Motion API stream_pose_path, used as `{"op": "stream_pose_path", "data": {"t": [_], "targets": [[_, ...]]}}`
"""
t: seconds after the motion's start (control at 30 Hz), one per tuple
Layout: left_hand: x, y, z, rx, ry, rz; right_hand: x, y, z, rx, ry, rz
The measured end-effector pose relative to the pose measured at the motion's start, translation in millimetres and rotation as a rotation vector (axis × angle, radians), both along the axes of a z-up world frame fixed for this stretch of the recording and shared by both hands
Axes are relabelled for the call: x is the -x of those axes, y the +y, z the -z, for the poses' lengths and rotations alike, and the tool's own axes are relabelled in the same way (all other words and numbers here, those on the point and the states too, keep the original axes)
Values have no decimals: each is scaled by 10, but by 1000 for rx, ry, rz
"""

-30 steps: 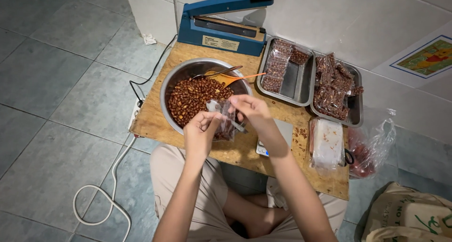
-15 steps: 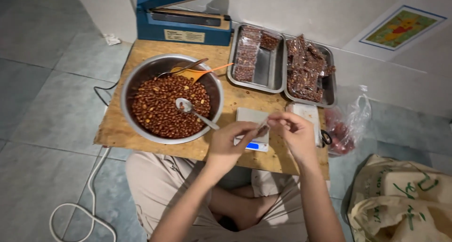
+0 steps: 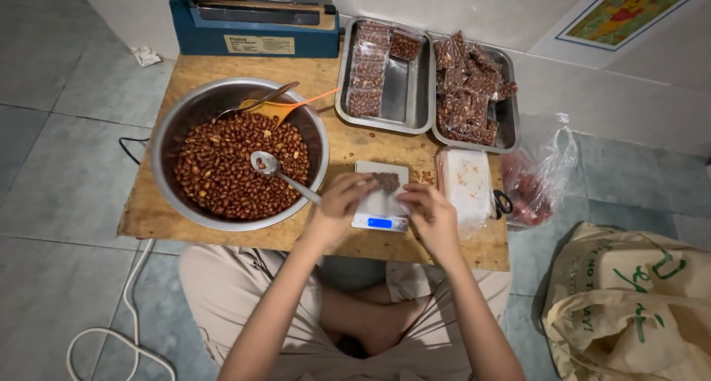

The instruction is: Manually filling small plastic bags with roasted peanuts from a large bowl and weighing them on a digital scale for portioning.

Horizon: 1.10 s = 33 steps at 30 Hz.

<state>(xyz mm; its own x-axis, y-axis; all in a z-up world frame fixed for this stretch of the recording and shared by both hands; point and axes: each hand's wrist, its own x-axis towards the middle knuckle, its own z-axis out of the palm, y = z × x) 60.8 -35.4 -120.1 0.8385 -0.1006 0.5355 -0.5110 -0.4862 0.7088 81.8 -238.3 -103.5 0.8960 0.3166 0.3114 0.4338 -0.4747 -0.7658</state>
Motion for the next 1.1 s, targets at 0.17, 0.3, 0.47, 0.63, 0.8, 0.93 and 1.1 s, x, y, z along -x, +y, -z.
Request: {"op": "stream_pose_path", "data": {"t": [0.17, 0.3, 0.47, 0.63, 0.8, 0.93, 1.1], "targets": [[-1, 35, -64, 193, 228, -38, 162, 118, -82, 32, -106, 177], [1, 33, -125, 234, 268, -58, 115, 94, 20, 24, -107, 266], [-24, 61, -194, 230, 390, -126, 127, 69, 35, 71, -77, 356], [-7, 59, -334, 232, 455, -154, 100, 60, 63, 43, -42, 372], [23, 52, -298, 245, 516, -157, 106, 68, 41, 24, -22, 380], [24, 51, -247, 192, 472, -165, 99, 50, 91, 35, -7, 401], [29, 52, -242, 171, 457, -160, 90, 36, 123, 25, 23, 413]]}}
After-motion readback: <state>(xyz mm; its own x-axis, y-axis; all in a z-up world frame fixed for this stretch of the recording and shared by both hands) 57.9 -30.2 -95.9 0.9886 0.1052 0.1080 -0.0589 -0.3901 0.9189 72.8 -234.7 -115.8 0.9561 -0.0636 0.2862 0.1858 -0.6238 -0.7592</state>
